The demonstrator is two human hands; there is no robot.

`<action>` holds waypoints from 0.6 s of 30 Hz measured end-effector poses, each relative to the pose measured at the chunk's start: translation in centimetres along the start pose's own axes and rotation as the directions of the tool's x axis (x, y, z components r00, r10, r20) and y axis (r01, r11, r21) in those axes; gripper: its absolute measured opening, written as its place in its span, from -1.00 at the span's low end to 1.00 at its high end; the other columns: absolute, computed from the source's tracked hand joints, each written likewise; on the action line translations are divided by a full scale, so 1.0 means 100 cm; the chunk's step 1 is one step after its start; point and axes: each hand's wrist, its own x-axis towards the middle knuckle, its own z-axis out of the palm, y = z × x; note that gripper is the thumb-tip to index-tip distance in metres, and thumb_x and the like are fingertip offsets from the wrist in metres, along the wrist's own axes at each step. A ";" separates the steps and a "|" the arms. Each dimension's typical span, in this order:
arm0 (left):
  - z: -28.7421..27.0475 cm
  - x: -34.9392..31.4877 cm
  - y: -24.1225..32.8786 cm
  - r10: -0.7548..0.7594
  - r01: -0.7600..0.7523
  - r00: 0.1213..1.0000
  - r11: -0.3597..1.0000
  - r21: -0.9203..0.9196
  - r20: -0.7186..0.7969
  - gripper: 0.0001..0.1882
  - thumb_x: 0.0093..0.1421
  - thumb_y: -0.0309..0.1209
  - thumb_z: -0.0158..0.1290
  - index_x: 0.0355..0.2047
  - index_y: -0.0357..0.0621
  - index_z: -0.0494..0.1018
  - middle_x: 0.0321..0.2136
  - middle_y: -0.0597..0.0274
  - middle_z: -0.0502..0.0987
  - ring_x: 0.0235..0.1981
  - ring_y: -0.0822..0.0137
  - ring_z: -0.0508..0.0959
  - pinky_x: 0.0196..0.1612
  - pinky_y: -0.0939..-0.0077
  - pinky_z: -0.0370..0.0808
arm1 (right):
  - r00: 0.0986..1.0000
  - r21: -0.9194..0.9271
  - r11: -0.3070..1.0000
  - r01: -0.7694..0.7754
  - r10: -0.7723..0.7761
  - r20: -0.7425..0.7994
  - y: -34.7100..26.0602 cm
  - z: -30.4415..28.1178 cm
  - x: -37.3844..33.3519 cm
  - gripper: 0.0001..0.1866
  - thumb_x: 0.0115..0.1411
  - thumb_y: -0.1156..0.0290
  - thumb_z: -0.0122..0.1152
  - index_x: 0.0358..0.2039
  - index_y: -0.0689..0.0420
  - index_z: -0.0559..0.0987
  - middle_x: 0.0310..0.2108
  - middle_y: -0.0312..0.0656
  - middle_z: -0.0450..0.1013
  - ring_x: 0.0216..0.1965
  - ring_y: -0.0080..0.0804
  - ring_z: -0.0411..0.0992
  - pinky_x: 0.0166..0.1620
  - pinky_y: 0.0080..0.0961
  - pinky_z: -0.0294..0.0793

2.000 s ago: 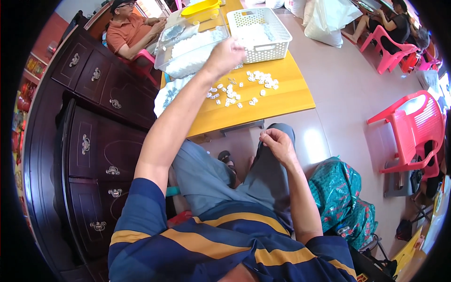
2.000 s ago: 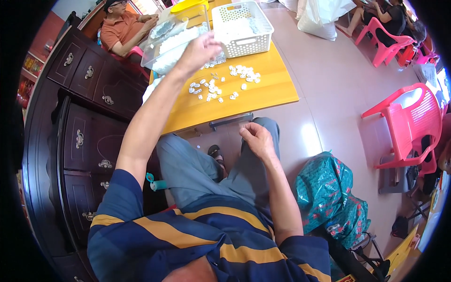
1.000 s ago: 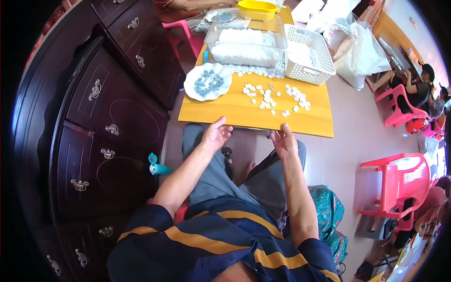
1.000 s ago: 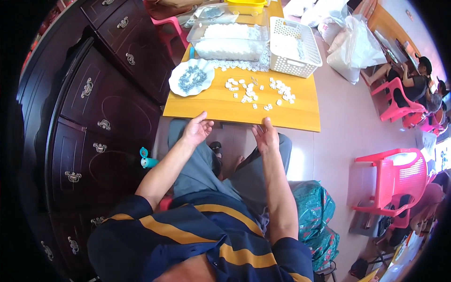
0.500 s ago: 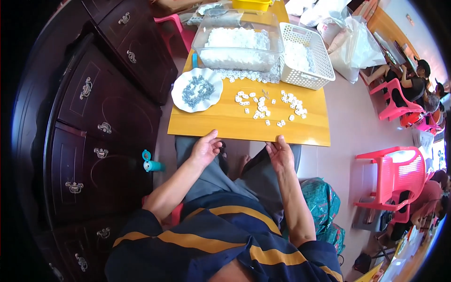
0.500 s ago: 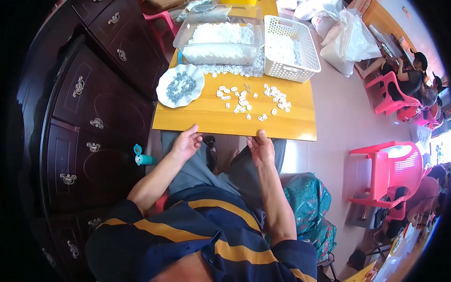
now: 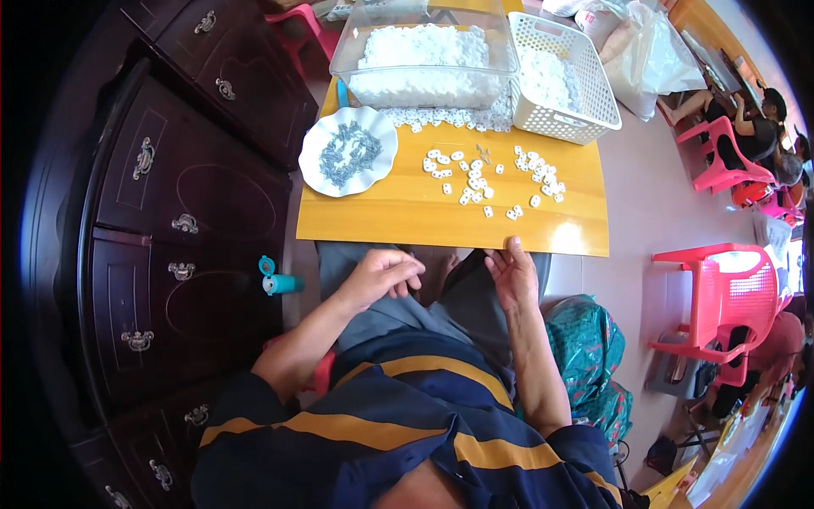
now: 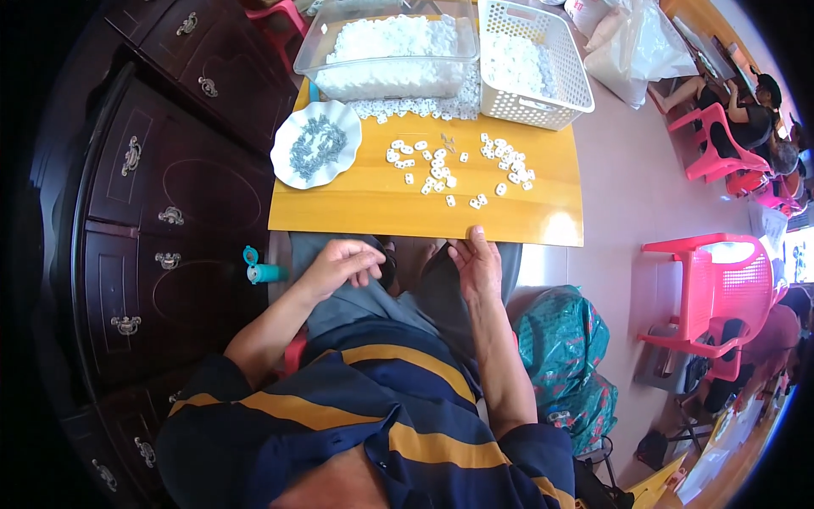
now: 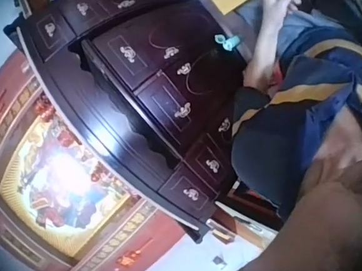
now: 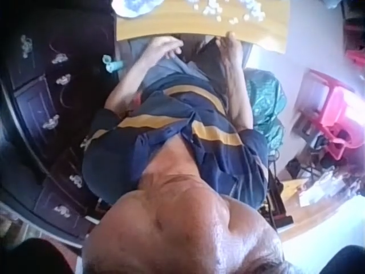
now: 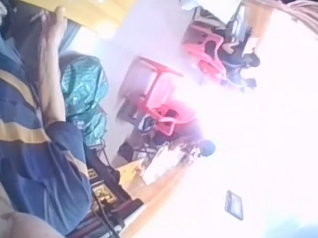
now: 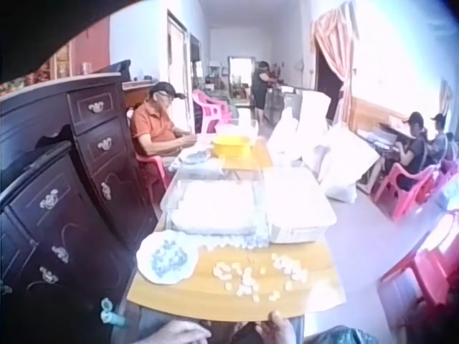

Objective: Assembling small plastic components by hand by inserting metal fasteners.

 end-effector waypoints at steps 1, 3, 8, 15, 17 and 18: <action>0.007 0.001 0.008 0.148 -0.135 0.984 0.982 0.131 -0.096 -0.71 0.32 -0.30 0.06 -0.07 -0.23 0.56 -0.41 0.16 0.64 -0.48 0.39 0.59 -0.39 0.51 0.54 | 1.000 -0.005 1.000 0.007 -0.007 -0.025 0.000 0.003 -0.003 -0.64 0.36 0.11 0.16 0.02 0.07 0.49 -0.20 -0.24 0.58 -0.16 -0.35 0.58 -0.19 -0.50 0.57; 0.013 0.007 0.029 0.531 -0.266 0.828 0.655 0.707 -0.180 -0.66 0.25 -0.34 0.12 -0.02 -0.25 0.53 -0.41 0.09 0.64 -0.46 0.19 0.62 -0.33 0.32 0.57 | 0.999 -0.009 1.000 0.017 -0.017 -0.051 -0.002 0.008 -0.005 -0.66 0.36 0.11 0.15 0.00 0.06 0.49 -0.26 -0.29 0.57 -0.18 -0.36 0.58 -0.19 -0.48 0.57; 0.010 0.037 0.047 0.581 -0.073 0.801 0.337 0.939 -0.146 -0.52 0.26 -0.24 0.07 0.14 -0.18 0.43 -0.46 -0.09 0.62 -0.44 -0.06 0.63 -0.31 0.03 0.55 | 0.999 -0.028 0.999 0.016 -0.018 -0.042 -0.003 0.009 -0.007 -0.71 0.37 0.10 0.14 -0.11 0.06 0.50 -0.43 -0.38 0.45 -0.20 -0.37 0.58 -0.19 -0.46 0.57; 0.014 0.048 0.058 0.456 0.023 0.875 0.293 0.956 -0.161 -0.52 0.30 -0.16 0.01 0.14 -0.15 0.44 -0.55 -0.12 0.59 -0.47 -0.08 0.63 -0.33 0.01 0.55 | 1.000 0.000 1.000 -0.011 0.011 -0.002 -0.002 -0.001 -0.005 -0.62 0.38 0.10 0.13 -0.01 0.13 0.47 -0.23 -0.17 0.57 -0.24 -0.42 0.57 -0.20 -0.51 0.57; 0.013 0.040 0.053 0.453 0.027 0.875 0.302 0.953 -0.168 -0.59 0.26 -0.22 0.07 0.06 -0.15 0.49 -0.54 -0.06 0.60 -0.47 -0.08 0.63 -0.34 0.04 0.55 | 1.000 -0.027 1.000 -0.014 0.015 0.008 -0.002 0.000 -0.006 -0.66 0.39 0.06 0.10 -0.08 0.08 0.50 -0.34 -0.31 0.53 -0.20 -0.38 0.58 -0.18 -0.45 0.58; 0.013 0.034 0.048 0.453 0.026 0.876 0.301 0.953 -0.167 -0.59 0.26 -0.22 0.07 0.06 -0.15 0.49 -0.54 -0.06 0.60 -0.47 -0.08 0.63 -0.34 0.04 0.55 | 1.000 -0.026 1.000 -0.013 0.014 0.008 -0.003 0.001 -0.007 -0.66 0.39 0.06 0.10 -0.08 0.08 0.50 -0.34 -0.31 0.53 -0.20 -0.38 0.58 -0.18 -0.45 0.58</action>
